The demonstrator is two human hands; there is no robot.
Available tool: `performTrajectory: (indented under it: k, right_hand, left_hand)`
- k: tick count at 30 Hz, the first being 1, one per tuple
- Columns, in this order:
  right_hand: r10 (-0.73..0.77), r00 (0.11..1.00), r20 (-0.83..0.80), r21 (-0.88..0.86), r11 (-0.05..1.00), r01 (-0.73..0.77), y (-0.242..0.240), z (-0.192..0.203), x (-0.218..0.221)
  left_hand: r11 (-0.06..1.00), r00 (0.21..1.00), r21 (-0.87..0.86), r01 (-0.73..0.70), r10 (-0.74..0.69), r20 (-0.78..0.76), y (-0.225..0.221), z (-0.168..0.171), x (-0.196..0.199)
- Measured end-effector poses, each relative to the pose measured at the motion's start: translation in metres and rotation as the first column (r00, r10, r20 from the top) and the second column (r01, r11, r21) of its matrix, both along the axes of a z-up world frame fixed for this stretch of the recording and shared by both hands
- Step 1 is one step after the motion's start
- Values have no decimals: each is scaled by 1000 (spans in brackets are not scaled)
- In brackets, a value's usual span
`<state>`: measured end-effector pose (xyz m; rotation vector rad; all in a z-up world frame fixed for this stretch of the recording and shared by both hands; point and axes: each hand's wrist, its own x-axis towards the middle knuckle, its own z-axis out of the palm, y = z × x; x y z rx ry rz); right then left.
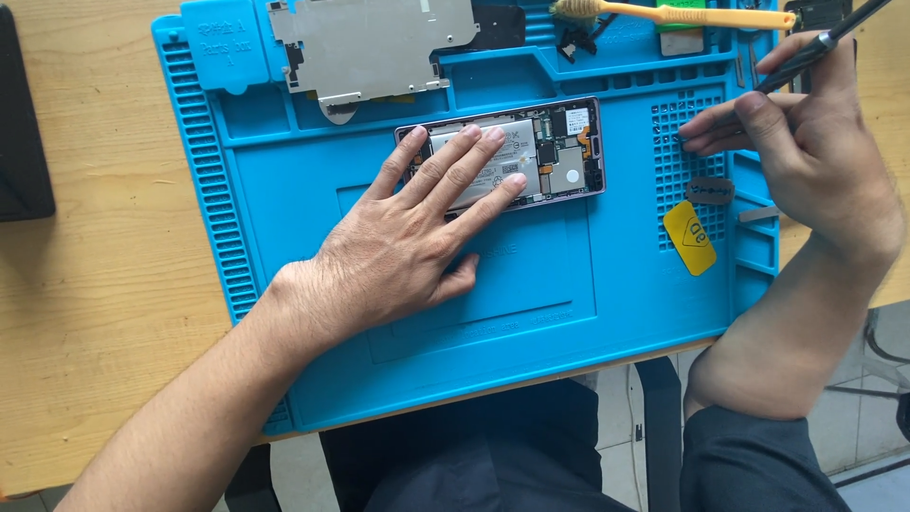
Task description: Disassembling a smartphone by removing internal screws and prying out the battery and motherboard assembly.
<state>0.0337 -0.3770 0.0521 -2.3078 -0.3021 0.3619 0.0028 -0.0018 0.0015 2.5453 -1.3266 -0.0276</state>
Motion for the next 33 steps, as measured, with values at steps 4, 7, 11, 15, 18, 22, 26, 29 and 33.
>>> performTrajectory:
  k: [4, 7, 11, 15, 18, 22, 26, 29, 33]
  right_hand:
    - [-3, 1000, -4, -36, 999, 3, 2, 1, 0]
    - [0, 1000, -8, -21, 1000, 0, 4, 3, -1]
    - [-8, 1000, -10, -34, 999, 8, 5, 3, -2]
    - [-3, 1000, -7, -33, 999, 3, 4, 3, -2]
    - [2, 1000, -12, -30, 1000, -2, 1, 1, -2]
    - [-2, 1000, -15, -23, 1000, 1, 2, 3, -3]
    - [26, 997, 79, 37, 999, -29, -19, -2, -6]
    - [86, 976, 200, 79, 991, -104, -33, -5, -7]
    - [367, 892, 263, -300, 910, -286, -13, -2, -11]
  left_hand:
    - [1000, 1000, -2, -3, 3, -7, 0, -1, 1]
    - [1000, 1000, 2, -3, 3, 1, 0, -1, 0]
    - [1000, 1000, 11, -3, 3, -12, 0, -2, 0]
    - [1000, 1000, 3, -2, 2, -10, 0, -2, 0]
    - [1000, 1000, 5, -2, 2, -9, 0, -1, 1]
    - [1000, 1000, 7, -1, 1, -7, 0, -1, 1]
    - [1000, 1000, 3, -1, 1, -4, 0, -1, 0]
    - [1000, 1000, 0, 1, -1, 5, 2, 0, 2]
    - [992, 992, -42, -116, 118, 48, 3, 2, 7]
